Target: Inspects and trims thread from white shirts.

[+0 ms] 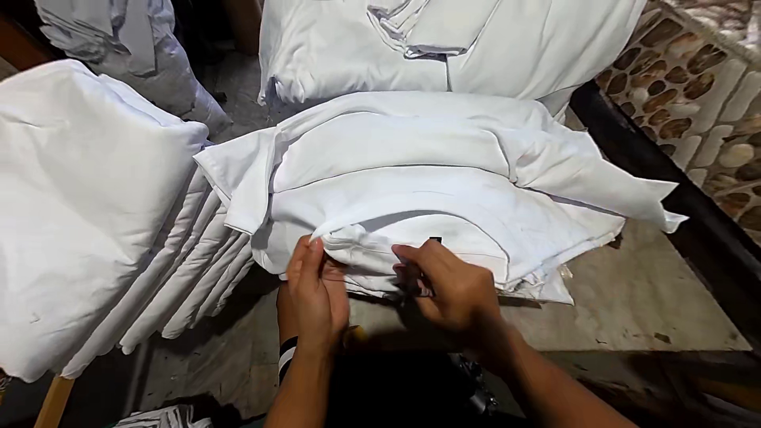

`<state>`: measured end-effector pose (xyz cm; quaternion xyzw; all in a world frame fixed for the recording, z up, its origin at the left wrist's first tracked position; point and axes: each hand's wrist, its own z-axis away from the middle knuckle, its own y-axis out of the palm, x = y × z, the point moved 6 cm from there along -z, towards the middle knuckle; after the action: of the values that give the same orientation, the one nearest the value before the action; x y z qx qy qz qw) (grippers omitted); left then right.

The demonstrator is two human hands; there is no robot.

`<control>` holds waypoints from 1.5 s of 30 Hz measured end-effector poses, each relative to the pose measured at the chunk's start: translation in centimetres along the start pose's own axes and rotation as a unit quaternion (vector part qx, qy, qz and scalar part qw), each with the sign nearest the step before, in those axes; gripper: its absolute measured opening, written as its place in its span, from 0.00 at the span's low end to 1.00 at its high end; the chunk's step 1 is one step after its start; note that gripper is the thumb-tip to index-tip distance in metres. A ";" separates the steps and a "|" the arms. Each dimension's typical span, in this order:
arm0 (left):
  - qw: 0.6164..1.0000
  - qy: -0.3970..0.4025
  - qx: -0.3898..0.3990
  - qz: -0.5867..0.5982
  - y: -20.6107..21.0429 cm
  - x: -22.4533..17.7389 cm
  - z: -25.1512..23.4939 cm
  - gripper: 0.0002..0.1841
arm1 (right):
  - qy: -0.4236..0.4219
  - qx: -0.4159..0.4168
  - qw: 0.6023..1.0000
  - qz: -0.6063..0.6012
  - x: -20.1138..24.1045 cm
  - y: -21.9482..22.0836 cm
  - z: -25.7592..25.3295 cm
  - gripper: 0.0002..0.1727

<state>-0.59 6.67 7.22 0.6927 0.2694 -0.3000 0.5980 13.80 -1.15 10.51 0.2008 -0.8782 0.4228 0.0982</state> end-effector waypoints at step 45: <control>0.807 0.463 0.156 -0.332 1.2 -9.6 5.3 0.15 | 0.176 0.194 0.657 -0.707 1.5 0.0 -0.8 0.29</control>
<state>-6.72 1.13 14.53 0.7017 0.6774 -0.1625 0.1497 12.47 -0.91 11.56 0.6977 -0.3358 0.4137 0.4790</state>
